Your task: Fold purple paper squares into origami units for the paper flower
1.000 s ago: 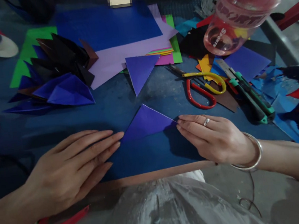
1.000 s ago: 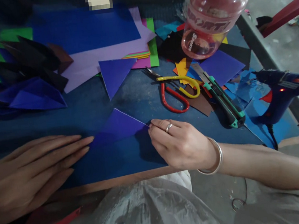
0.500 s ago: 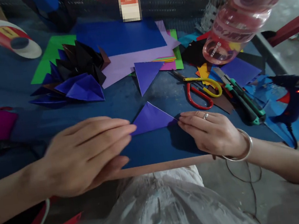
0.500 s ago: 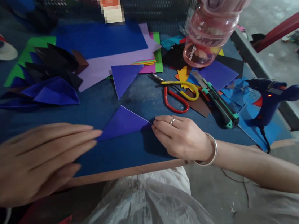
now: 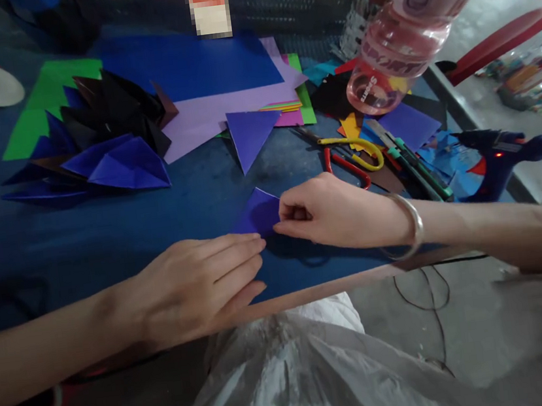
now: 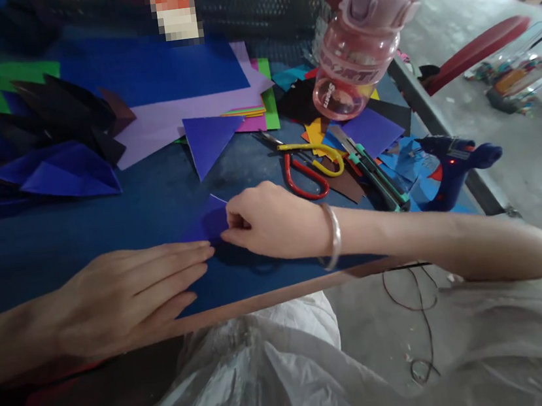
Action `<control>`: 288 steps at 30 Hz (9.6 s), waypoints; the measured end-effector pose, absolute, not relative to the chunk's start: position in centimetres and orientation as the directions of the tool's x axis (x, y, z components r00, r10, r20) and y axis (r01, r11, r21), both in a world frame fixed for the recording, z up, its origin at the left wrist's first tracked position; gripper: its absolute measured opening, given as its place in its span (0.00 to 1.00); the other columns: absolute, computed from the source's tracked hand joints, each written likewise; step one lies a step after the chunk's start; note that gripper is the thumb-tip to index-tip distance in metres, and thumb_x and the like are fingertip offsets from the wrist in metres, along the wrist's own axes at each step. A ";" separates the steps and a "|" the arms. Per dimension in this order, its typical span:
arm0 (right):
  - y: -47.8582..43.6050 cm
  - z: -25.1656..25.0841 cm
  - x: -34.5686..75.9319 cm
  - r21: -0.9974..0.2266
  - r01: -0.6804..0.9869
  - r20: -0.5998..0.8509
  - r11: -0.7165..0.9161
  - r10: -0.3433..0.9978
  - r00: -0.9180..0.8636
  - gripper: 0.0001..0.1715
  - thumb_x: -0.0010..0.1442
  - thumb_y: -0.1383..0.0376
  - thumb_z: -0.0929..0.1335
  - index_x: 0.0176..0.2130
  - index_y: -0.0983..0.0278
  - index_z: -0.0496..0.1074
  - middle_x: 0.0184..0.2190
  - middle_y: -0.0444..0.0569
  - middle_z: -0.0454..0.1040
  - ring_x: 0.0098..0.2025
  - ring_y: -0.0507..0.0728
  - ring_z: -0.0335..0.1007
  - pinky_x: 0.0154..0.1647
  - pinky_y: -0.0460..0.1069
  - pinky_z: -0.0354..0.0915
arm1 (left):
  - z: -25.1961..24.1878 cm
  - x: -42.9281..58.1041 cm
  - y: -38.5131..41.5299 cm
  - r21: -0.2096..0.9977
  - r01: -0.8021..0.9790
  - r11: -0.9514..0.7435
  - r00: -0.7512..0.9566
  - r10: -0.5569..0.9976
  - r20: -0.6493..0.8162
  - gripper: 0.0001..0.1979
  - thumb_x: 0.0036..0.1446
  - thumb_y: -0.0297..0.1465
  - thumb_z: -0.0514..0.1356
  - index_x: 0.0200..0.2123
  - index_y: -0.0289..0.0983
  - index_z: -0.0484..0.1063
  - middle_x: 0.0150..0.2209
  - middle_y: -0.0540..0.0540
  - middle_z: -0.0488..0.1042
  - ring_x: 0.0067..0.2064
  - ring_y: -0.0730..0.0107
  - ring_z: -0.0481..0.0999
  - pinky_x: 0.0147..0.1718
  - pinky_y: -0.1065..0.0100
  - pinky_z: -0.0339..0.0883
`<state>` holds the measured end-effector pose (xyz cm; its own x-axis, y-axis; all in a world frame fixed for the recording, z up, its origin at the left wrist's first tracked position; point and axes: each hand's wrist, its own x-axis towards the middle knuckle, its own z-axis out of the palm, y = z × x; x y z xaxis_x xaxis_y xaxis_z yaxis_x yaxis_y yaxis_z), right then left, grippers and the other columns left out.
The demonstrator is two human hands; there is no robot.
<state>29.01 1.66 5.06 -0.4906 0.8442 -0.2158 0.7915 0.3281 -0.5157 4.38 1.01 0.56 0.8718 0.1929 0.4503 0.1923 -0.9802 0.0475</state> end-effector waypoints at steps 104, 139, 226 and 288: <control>2.3 0.4 30.7 -0.554 0.560 0.136 0.616 0.731 -0.669 0.03 0.71 0.67 0.70 0.41 0.61 0.76 0.37 0.46 0.79 0.38 0.55 0.72 0.38 0.49 0.59 | -0.1 0.2 1.6 0.112 0.131 -0.985 0.907 0.164 0.387 0.23 0.65 0.25 0.60 0.63 0.31 0.75 0.56 0.37 0.84 0.62 0.56 0.82 0.63 0.62 0.78; 2.5 -0.3 30.6 -0.485 0.704 0.314 0.518 0.855 -0.413 0.20 0.77 0.54 0.64 0.39 0.63 0.74 0.36 0.51 0.76 0.40 0.59 0.70 0.45 0.53 0.60 | 1.8 0.8 2.1 0.455 0.569 -0.685 0.581 0.726 0.366 0.11 0.74 0.35 0.55 0.48 0.43 0.78 0.37 0.53 0.81 0.36 0.70 0.81 0.39 0.67 0.74; 1.1 -1.0 31.0 0.114 0.407 0.584 0.906 0.270 -0.765 0.09 0.66 0.73 0.66 0.36 0.65 0.75 0.40 0.56 0.87 0.42 0.58 0.85 0.44 0.53 0.78 | 0.7 2.6 2.3 0.326 0.293 -0.899 0.876 0.389 0.285 0.28 0.63 0.32 0.61 0.66 0.36 0.70 0.64 0.36 0.78 0.63 0.51 0.80 0.64 0.55 0.76; -0.1 0.7 29.1 -0.322 0.765 0.270 0.558 0.828 -0.491 0.14 0.74 0.57 0.70 0.40 0.65 0.76 0.23 0.41 0.67 0.28 0.56 0.64 0.34 0.53 0.60 | -0.5 1.6 -0.6 0.226 0.304 -0.925 0.869 0.366 0.332 0.28 0.63 0.20 0.46 0.58 0.30 0.79 0.61 0.38 0.81 0.68 0.54 0.75 0.74 0.54 0.62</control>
<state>29.14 -0.14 0.68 -0.4906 0.8284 0.2705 0.7648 0.5580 -0.3219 1.60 -0.55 -0.52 0.8691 0.3665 0.3322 0.3037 -0.9255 0.2264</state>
